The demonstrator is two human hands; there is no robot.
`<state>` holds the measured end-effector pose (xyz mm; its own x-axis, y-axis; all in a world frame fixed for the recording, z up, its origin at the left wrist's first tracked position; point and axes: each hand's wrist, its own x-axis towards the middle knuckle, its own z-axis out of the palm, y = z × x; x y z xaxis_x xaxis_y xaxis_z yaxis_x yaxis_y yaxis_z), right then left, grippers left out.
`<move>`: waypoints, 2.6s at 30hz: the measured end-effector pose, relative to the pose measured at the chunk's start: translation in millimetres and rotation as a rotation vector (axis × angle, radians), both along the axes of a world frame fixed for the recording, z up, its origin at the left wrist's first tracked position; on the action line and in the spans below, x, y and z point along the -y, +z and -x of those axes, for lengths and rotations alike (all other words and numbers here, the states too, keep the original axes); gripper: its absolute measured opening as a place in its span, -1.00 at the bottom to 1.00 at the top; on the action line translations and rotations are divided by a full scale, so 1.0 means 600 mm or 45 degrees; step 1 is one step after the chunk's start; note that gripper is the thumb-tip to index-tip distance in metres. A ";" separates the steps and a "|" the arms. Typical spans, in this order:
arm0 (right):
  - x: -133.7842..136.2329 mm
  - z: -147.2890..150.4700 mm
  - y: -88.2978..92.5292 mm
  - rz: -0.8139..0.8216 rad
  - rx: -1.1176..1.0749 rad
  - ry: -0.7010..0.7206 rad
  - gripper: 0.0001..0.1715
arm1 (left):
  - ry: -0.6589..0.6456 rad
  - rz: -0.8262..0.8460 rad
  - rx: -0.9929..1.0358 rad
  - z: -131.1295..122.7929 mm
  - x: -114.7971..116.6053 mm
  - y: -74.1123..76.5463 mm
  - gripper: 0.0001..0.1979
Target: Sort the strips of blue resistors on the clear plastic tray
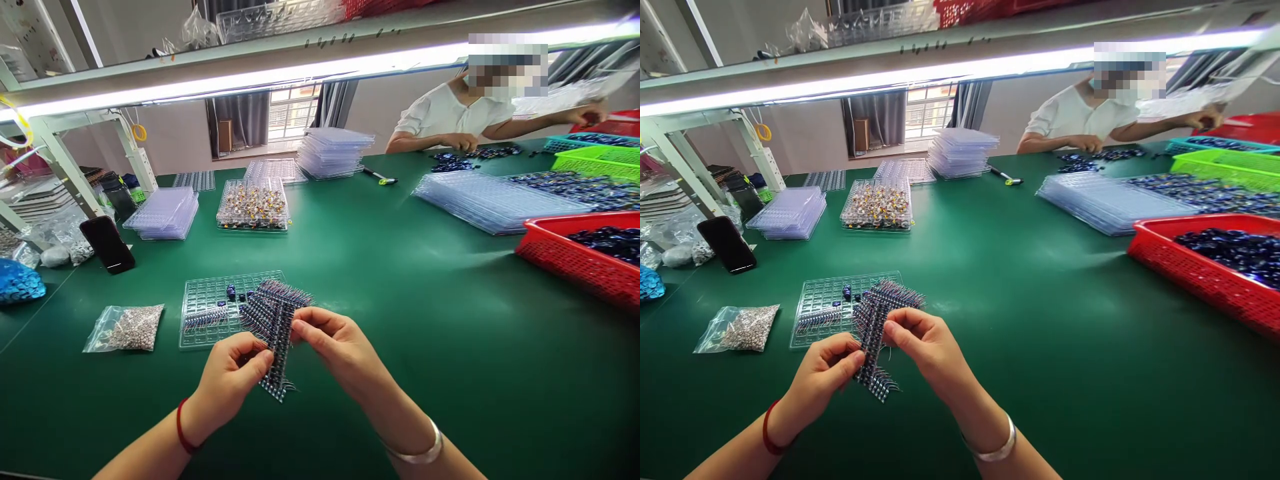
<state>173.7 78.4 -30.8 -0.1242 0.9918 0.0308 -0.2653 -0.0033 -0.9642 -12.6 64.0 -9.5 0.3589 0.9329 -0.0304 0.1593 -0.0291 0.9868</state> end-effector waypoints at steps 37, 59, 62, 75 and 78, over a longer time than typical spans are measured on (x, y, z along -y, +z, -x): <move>0.002 0.007 0.011 0.009 0.146 0.119 -0.57 | 0.040 0.032 0.033 0.003 0.000 -0.001 -0.71; 0.005 0.012 0.014 -0.012 0.144 0.262 -0.57 | 0.047 0.023 0.064 0.002 0.001 0.000 -0.73; 0.005 0.011 0.013 -0.005 0.127 0.272 -0.57 | 0.042 0.022 0.072 0.003 0.001 0.000 -0.73; 0.007 0.014 0.012 0.005 0.149 0.304 -0.54 | 0.072 0.025 0.072 0.001 0.000 0.003 -0.72; 0.007 0.014 0.014 0.003 0.149 0.316 -0.53 | 0.076 0.028 0.071 0.003 0.000 0.001 -0.72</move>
<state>165.3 74.1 -22.7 -0.3659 0.9307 -0.0001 -0.1430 -0.0563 -0.9881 -14.2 64.0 -8.9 0.3047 0.9519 -0.0327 0.1047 0.0006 0.9945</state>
